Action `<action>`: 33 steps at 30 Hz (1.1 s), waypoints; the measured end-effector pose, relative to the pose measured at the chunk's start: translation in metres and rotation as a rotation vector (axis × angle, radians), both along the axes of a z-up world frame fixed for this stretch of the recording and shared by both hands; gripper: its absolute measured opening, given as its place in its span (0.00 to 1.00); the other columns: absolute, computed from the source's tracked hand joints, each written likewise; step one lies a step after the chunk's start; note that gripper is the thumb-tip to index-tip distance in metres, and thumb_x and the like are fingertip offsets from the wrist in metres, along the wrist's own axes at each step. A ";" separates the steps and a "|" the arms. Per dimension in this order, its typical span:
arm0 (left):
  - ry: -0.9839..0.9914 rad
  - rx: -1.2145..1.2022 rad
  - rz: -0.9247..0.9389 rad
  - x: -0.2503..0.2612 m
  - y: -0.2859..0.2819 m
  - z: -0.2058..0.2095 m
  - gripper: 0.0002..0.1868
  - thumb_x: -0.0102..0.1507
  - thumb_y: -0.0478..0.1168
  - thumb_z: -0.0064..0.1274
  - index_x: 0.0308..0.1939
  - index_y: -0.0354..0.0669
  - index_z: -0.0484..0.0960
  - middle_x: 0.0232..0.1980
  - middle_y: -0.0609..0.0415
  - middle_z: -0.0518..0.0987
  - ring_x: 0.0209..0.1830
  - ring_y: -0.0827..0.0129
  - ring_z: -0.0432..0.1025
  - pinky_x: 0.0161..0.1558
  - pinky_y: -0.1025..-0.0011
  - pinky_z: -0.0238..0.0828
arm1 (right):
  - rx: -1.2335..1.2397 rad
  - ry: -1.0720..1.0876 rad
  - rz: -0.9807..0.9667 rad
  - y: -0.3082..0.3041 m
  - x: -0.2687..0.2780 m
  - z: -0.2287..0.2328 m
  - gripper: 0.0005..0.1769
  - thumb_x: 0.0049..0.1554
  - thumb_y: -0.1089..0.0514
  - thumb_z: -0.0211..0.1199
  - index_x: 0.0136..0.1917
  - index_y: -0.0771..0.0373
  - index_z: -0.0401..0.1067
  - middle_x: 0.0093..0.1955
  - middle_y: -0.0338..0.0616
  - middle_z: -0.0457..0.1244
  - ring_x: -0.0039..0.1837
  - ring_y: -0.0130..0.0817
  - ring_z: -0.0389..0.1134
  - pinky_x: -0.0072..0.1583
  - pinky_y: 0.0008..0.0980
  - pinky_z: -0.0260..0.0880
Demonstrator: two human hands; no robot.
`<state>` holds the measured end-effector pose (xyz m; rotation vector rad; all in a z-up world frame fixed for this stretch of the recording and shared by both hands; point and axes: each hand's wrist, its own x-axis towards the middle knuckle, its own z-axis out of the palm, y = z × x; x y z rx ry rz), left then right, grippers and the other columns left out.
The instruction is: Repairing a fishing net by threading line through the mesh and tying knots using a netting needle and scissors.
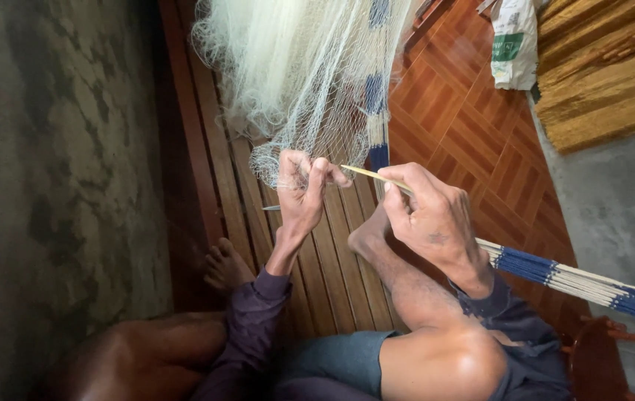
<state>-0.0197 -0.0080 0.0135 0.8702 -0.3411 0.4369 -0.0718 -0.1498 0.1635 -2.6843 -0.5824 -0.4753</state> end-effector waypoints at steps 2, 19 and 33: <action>-0.010 -0.010 0.000 0.000 -0.001 -0.001 0.09 0.74 0.33 0.41 0.41 0.45 0.59 0.29 0.43 0.82 0.27 0.62 0.82 0.31 0.70 0.82 | 0.008 -0.009 -0.006 -0.001 0.001 -0.002 0.10 0.60 0.63 0.62 0.54 0.52 0.77 0.37 0.44 0.68 0.37 0.47 0.72 0.35 0.40 0.70; -0.013 -0.016 0.001 0.001 0.000 -0.001 0.09 0.74 0.33 0.41 0.41 0.45 0.60 0.30 0.44 0.83 0.29 0.64 0.82 0.31 0.69 0.83 | 0.035 -0.070 0.004 0.011 0.001 0.011 0.12 0.62 0.66 0.61 0.56 0.54 0.77 0.43 0.43 0.70 0.41 0.45 0.73 0.38 0.39 0.72; 0.000 -0.024 -0.014 0.000 -0.001 -0.001 0.08 0.74 0.34 0.41 0.41 0.45 0.60 0.29 0.44 0.82 0.29 0.64 0.82 0.32 0.67 0.84 | -0.009 -0.156 0.005 0.011 0.004 0.013 0.10 0.64 0.65 0.61 0.57 0.55 0.77 0.40 0.41 0.64 0.38 0.44 0.71 0.38 0.39 0.72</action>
